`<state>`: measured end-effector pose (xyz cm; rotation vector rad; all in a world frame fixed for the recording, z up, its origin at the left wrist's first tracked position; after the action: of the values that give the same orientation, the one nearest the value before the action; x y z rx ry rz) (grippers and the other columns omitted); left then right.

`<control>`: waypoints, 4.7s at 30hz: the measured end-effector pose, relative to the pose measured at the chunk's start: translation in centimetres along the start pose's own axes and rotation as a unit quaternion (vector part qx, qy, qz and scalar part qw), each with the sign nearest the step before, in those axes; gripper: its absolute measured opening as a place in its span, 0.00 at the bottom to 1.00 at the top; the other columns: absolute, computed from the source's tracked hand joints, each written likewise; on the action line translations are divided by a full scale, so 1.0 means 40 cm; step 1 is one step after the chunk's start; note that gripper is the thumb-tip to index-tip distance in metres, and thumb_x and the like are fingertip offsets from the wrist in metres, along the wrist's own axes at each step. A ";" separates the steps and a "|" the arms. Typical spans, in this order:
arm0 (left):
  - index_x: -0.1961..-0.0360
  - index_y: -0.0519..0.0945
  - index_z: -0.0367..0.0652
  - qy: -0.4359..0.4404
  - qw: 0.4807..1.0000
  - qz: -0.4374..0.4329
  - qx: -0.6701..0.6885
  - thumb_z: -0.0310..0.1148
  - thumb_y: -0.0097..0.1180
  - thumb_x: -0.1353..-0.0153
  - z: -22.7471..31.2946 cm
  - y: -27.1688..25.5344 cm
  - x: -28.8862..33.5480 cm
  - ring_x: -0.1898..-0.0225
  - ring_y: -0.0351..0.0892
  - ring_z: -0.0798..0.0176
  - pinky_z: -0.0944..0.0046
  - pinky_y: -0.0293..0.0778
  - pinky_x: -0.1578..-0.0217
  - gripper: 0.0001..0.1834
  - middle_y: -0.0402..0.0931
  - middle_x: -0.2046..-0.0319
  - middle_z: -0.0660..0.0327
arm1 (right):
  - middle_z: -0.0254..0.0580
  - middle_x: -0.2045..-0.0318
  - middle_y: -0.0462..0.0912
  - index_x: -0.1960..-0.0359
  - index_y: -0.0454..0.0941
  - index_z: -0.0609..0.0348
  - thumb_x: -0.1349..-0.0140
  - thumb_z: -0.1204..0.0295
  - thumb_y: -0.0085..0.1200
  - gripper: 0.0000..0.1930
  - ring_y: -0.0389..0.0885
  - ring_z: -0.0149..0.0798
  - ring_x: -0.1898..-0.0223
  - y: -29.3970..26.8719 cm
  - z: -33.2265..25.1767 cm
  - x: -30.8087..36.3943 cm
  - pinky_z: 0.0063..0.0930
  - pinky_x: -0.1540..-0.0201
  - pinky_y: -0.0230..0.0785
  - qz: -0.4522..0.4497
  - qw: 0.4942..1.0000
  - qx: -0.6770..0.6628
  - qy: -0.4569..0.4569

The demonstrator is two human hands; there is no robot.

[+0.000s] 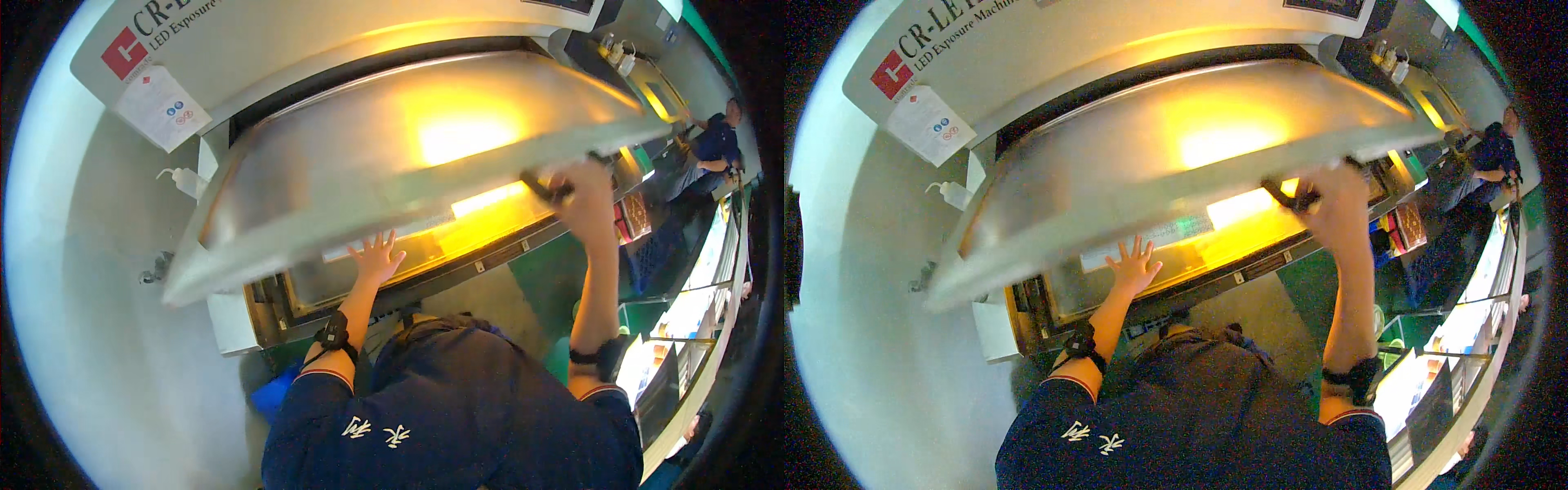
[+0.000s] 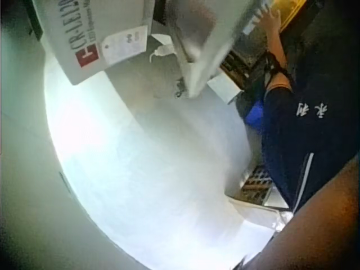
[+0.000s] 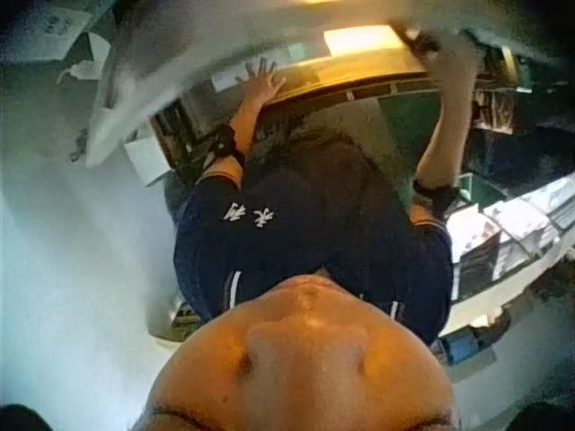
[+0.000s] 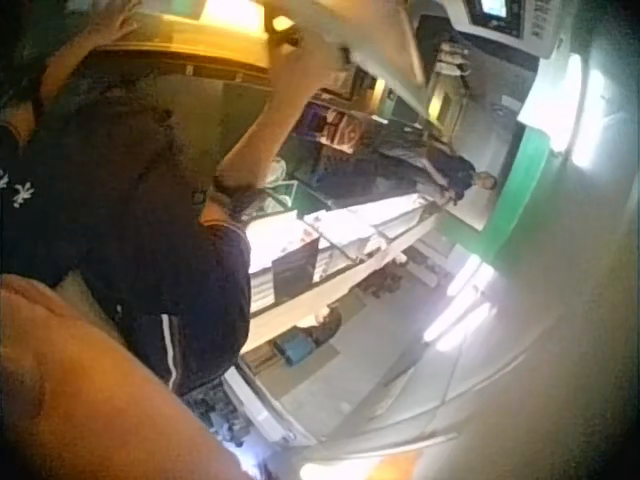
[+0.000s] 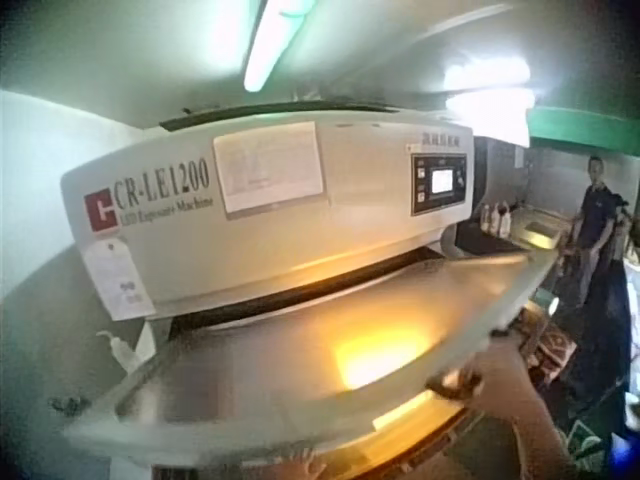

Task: Placing panels into an LED exposure machine, aligning them with a squeegee, and removing them after processing.

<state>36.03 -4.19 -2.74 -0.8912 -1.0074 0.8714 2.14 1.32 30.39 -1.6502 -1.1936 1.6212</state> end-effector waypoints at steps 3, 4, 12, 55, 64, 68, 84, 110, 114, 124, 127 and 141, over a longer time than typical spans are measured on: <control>0.32 0.63 0.46 -0.004 0.947 -0.204 0.248 0.63 0.39 0.34 0.078 0.073 0.054 0.37 0.68 0.43 0.45 0.55 0.33 0.39 0.71 0.39 0.51 | 0.42 0.71 0.83 0.77 0.84 0.52 0.60 0.61 0.70 0.12 0.82 0.49 0.65 0.160 0.028 0.178 0.42 0.59 0.74 -0.255 0.962 0.058 0.082; 0.34 0.66 0.44 0.081 0.941 -0.195 0.263 0.60 0.39 0.33 0.113 0.175 0.055 0.36 0.66 0.45 0.48 0.55 0.33 0.36 0.70 0.39 0.52 | 0.45 0.72 0.84 0.74 0.85 0.53 0.56 0.54 0.69 0.17 0.83 0.50 0.66 0.194 -0.011 0.212 0.44 0.61 0.76 -0.302 0.952 0.035 0.042; 0.35 0.68 0.47 0.411 0.806 -0.324 0.278 0.60 0.38 0.32 0.403 -0.027 0.093 0.32 0.59 0.46 0.50 0.55 0.33 0.34 0.64 0.34 0.51 | 0.43 0.62 0.86 0.60 0.86 0.46 0.51 0.46 0.63 0.22 0.84 0.49 0.57 0.665 0.114 0.582 0.44 0.51 0.72 -0.565 0.814 0.124 0.053; 0.29 0.23 0.36 -0.224 0.970 -0.081 -0.043 0.68 0.74 0.75 0.172 0.160 -0.156 0.28 0.14 0.34 0.20 0.32 0.38 0.88 0.14 0.27 0.46 | 0.50 0.42 0.75 0.45 0.75 0.58 0.37 0.61 0.49 0.21 0.74 0.47 0.42 1.055 0.695 0.738 0.38 0.42 0.67 -0.317 0.945 0.067 0.048; 0.29 0.23 0.38 -0.228 0.969 -0.092 -0.018 0.70 0.72 0.74 0.154 0.186 -0.140 0.29 0.10 0.34 0.21 0.27 0.38 0.87 0.12 0.28 0.44 | 0.44 0.51 0.81 0.50 0.79 0.57 0.41 0.67 0.49 0.18 0.78 0.47 0.48 0.958 0.645 0.817 0.40 0.46 0.71 -0.353 0.935 0.040 0.014; 0.29 0.24 0.37 -0.200 0.975 -0.100 -0.003 0.74 0.69 0.72 0.183 0.147 -0.149 0.30 0.07 0.32 0.18 0.24 0.40 0.86 0.12 0.28 0.43 | 0.45 0.61 0.84 0.54 0.81 0.51 0.44 0.72 0.54 0.15 0.81 0.50 0.54 0.776 0.641 0.787 0.41 0.49 0.72 -0.266 0.929 -0.132 0.223; 0.28 0.28 0.35 -0.165 0.985 -0.054 0.005 0.77 0.64 0.69 0.199 0.119 -0.126 0.28 0.13 0.32 0.17 0.28 0.40 0.83 0.16 0.27 0.42 | 0.45 0.74 0.79 0.72 0.76 0.65 0.54 0.74 0.54 0.08 0.76 0.40 0.73 0.251 0.610 1.412 0.34 0.70 0.69 -0.072 0.707 -0.184 0.679; 0.31 0.61 0.52 -0.040 0.997 -0.047 -0.052 0.23 0.50 0.40 -0.398 -0.291 -0.253 0.35 0.61 0.36 0.35 0.54 0.35 0.34 0.65 0.35 0.55 | 0.44 0.37 0.69 0.34 0.62 0.52 0.46 0.74 0.54 0.34 0.70 0.48 0.39 1.079 -0.142 -0.174 0.55 0.38 0.60 -0.295 0.920 0.022 -0.258; 0.33 0.65 0.56 -0.086 0.996 0.018 -0.020 0.18 0.52 0.43 -0.547 -0.456 -0.650 0.37 0.66 0.39 0.41 0.61 0.36 0.36 0.72 0.41 0.51 | 0.44 0.36 0.69 0.32 0.60 0.48 0.44 0.75 0.51 0.34 0.69 0.47 0.38 1.331 -0.114 -0.580 0.56 0.39 0.62 -0.366 0.908 -0.009 -0.202; 0.39 0.71 0.49 -0.074 0.989 0.064 -0.114 0.21 0.52 0.48 -0.806 -0.535 -1.107 0.40 0.70 0.42 0.45 0.68 0.41 0.32 0.70 0.41 0.46 | 0.35 0.34 0.68 0.32 0.63 0.43 0.48 0.79 0.54 0.38 0.70 0.41 0.36 1.726 -0.016 -1.014 0.38 0.34 0.63 -0.254 0.952 -0.032 -0.166; 0.35 0.67 0.55 0.002 0.993 0.106 0.048 0.21 0.57 0.48 -0.765 -0.527 -1.088 0.40 0.72 0.45 0.46 0.70 0.41 0.37 0.74 0.42 0.54 | 0.38 0.37 0.71 0.34 0.67 0.41 0.46 0.80 0.49 0.34 0.69 0.44 0.36 1.719 -0.020 -0.887 0.40 0.36 0.64 -0.209 0.957 -0.014 -0.202; 0.30 0.58 0.47 0.042 0.956 -0.291 -0.006 0.21 0.56 0.55 -0.087 -0.102 0.075 0.33 0.58 0.36 0.35 0.49 0.33 0.46 0.59 0.31 0.52 | 0.46 0.34 0.65 0.32 0.58 0.54 0.45 0.69 0.56 0.36 0.65 0.56 0.36 0.851 0.043 0.296 0.56 0.35 0.58 -0.572 0.762 -0.095 -0.288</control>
<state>40.90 -3.73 0.97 -0.5811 -1.1195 0.3255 6.66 -4.77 -4.86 -0.1687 -2.1121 1.1326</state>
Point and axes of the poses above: each hand's wrist, its own x-axis away from the middle knuckle, its own y-axis out of the palm, z = x × y, the point moved 3 cm from there along -x, towards the middle knuckle
